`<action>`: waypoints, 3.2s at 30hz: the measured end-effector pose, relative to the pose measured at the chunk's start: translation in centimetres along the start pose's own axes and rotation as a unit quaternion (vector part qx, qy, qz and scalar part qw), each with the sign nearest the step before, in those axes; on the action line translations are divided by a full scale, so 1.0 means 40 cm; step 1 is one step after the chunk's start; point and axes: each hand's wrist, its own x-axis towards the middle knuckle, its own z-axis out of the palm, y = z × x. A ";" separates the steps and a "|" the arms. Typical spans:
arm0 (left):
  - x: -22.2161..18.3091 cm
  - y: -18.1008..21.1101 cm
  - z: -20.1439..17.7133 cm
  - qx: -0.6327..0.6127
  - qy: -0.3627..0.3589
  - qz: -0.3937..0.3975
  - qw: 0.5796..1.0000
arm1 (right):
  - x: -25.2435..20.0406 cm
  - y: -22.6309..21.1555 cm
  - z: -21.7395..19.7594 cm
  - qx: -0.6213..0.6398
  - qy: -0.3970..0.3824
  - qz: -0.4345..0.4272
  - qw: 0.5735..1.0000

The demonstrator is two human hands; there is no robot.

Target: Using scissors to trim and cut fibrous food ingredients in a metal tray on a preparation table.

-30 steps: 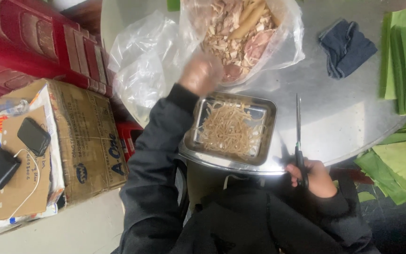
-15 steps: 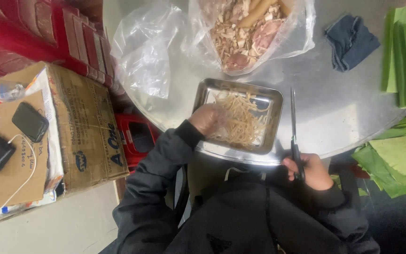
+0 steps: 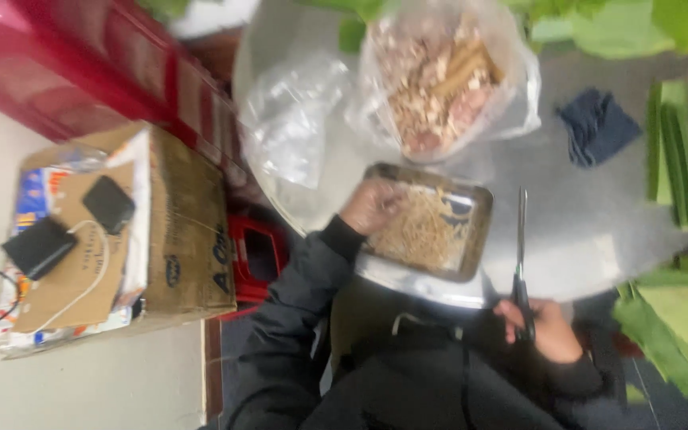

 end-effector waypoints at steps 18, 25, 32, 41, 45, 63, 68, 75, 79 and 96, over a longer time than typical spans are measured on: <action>0.028 0.149 0.175 0.408 -0.407 -0.080 0.813 | 0.024 0.042 -0.001 0.033 0.021 0.002 0.999; 0.074 0.175 0.095 -0.138 -0.120 -0.523 0.832 | -0.010 -0.005 0.016 0.014 0.040 0.049 0.998; 0.029 0.013 0.008 -0.217 -0.097 -0.087 0.967 | -0.016 0.062 -0.004 -0.027 0.003 0.021 0.999; 0.059 0.153 -0.009 -0.374 -0.007 -0.101 0.922 | -0.048 0.007 0.030 0.059 0.050 -0.007 0.997; 0.070 0.170 -0.012 -0.356 -0.025 -0.084 0.930 | -0.047 0.001 0.027 0.061 0.052 -0.008 0.997; 0.086 0.227 -0.021 -0.430 -0.012 -0.076 0.900 | -0.040 -0.020 0.037 0.060 0.048 -0.012 0.997; 0.087 0.226 -0.012 -0.448 -0.021 -0.074 0.891 | -0.041 -0.007 0.039 0.065 0.053 -0.046 0.995; 0.095 0.268 -0.011 -0.467 -0.007 -0.089 0.880 | -0.045 -0.034 0.042 0.060 0.052 -0.021 0.997; 0.083 0.173 0.003 -0.484 -0.014 -0.088 0.871 | -0.048 -0.038 0.037 0.063 0.050 -0.009 0.997; 0.064 0.137 -0.019 0.221 -0.266 -0.047 0.937 | -0.041 -0.024 0.038 0.052 0.050 -0.024 0.997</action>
